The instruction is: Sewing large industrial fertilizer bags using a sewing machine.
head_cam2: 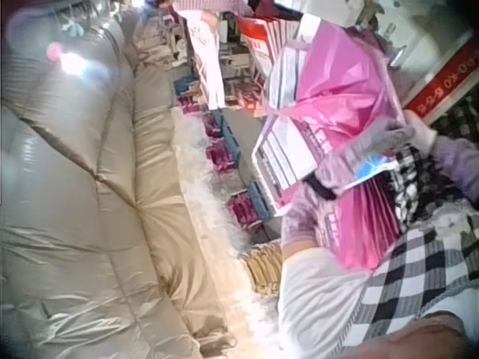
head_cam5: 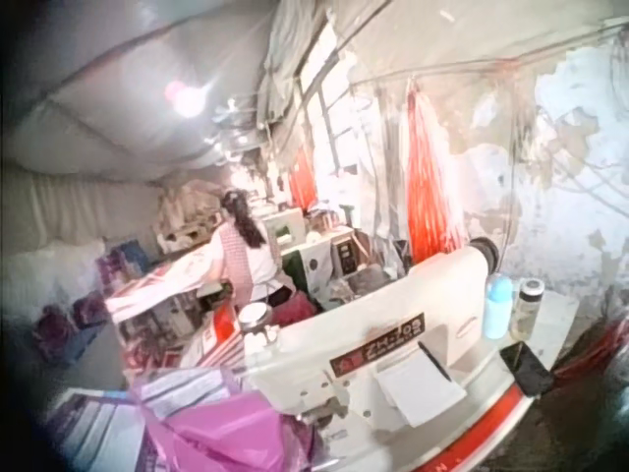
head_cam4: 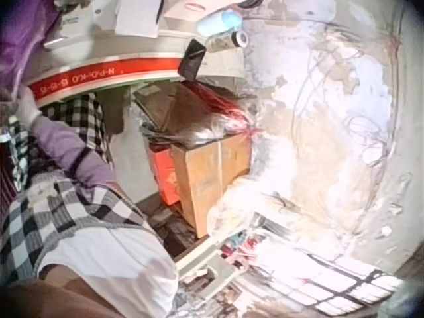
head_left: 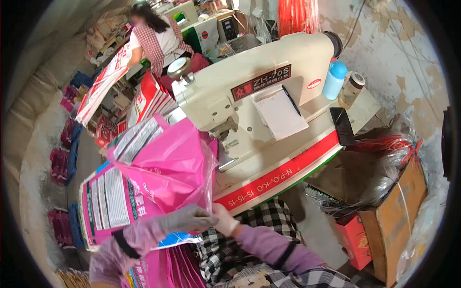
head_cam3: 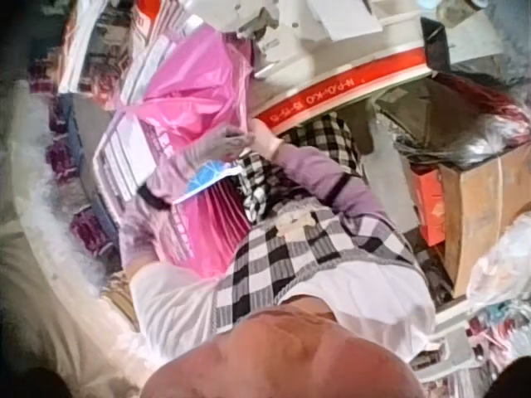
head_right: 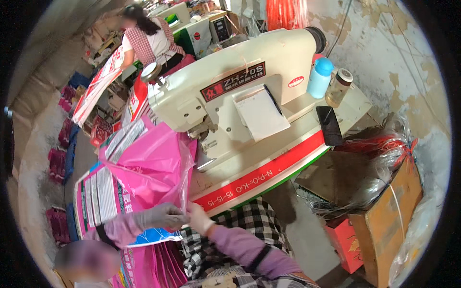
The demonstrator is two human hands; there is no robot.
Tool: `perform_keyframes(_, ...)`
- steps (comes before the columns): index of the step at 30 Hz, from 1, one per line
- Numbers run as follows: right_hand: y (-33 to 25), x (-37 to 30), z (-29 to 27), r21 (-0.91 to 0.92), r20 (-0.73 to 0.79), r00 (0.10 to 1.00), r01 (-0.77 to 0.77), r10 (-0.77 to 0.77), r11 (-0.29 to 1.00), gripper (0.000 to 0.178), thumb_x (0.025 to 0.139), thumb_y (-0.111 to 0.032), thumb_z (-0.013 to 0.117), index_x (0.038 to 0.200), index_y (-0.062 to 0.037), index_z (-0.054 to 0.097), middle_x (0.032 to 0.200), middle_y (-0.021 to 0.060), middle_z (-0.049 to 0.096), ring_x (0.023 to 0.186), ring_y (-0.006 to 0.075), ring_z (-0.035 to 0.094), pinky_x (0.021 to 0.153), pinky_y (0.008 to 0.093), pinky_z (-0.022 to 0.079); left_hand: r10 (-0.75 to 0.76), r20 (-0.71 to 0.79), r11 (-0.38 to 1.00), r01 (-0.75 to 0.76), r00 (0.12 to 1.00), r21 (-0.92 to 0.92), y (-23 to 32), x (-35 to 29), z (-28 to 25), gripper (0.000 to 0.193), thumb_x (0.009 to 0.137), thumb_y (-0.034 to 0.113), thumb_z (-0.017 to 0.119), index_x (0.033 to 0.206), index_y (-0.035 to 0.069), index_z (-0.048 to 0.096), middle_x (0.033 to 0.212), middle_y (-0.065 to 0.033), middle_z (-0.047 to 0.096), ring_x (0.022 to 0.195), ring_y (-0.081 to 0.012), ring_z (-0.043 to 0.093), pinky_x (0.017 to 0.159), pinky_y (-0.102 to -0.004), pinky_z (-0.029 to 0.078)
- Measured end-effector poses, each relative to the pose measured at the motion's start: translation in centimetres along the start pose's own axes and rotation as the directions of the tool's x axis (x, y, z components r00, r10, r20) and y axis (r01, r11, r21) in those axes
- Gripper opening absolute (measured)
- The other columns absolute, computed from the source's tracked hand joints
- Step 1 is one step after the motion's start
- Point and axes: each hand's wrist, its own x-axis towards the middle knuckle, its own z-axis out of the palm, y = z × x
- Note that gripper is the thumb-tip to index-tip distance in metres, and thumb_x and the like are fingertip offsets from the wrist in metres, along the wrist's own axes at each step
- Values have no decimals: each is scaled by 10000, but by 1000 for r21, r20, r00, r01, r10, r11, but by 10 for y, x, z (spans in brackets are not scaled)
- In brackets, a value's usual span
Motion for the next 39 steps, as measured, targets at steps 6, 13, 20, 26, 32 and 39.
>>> perform_keyframes(6,-50,26,-48,611,-155,955,-110,255,784,402,987,-219,513,1329,-7,508,1257,79,588,1082,191,600,909,332,490,203,-605,904,-385,770,-186,15,-1,32,148,812,32,756,852,43,614,685,19,574,689,-87,593,574,-242,486)
perform_keyframes(13,-48,29,-13,610,-258,906,-116,335,784,426,940,-155,499,1339,-8,492,1114,68,638,988,145,579,816,292,484,197,-177,481,62,964,874,42,-22,1,111,824,191,601,869,91,618,967,-49,688,734,-292,663,708,-425,529)
perform_keyframes(20,-9,-11,32,-8,-291,956,-35,31,999,482,855,-24,528,1332,16,463,1067,187,659,1008,229,640,841,336,511,526,157,195,-298,836,934,60,20,-13,253,840,316,601,820,77,681,740,-111,674,726,-292,679,720,-430,541)
perform_keyframes(26,-59,-72,-49,-526,-305,927,27,-218,850,477,890,-151,557,1340,-22,462,739,275,613,736,416,643,652,458,513,419,120,95,-175,900,980,47,-8,58,418,899,443,589,941,28,608,505,-74,526,513,-292,615,530,-411,494)
perform_keyframes(32,-49,-20,-52,-394,-355,920,16,-168,919,515,899,-239,544,1355,-20,448,764,285,623,749,417,641,688,498,494,299,96,-34,-91,949,995,56,3,61,314,913,316,565,1102,67,537,546,-59,536,498,-294,604,501,-415,485)
perform_keyframes(39,-62,-15,-50,-614,-303,944,-92,-127,784,621,859,-139,550,1453,-98,372,782,270,619,725,442,612,704,493,494,416,303,15,-340,858,940,73,-8,34,218,877,173,502,1086,173,564,695,-79,587,647,-291,657,551,-411,532)
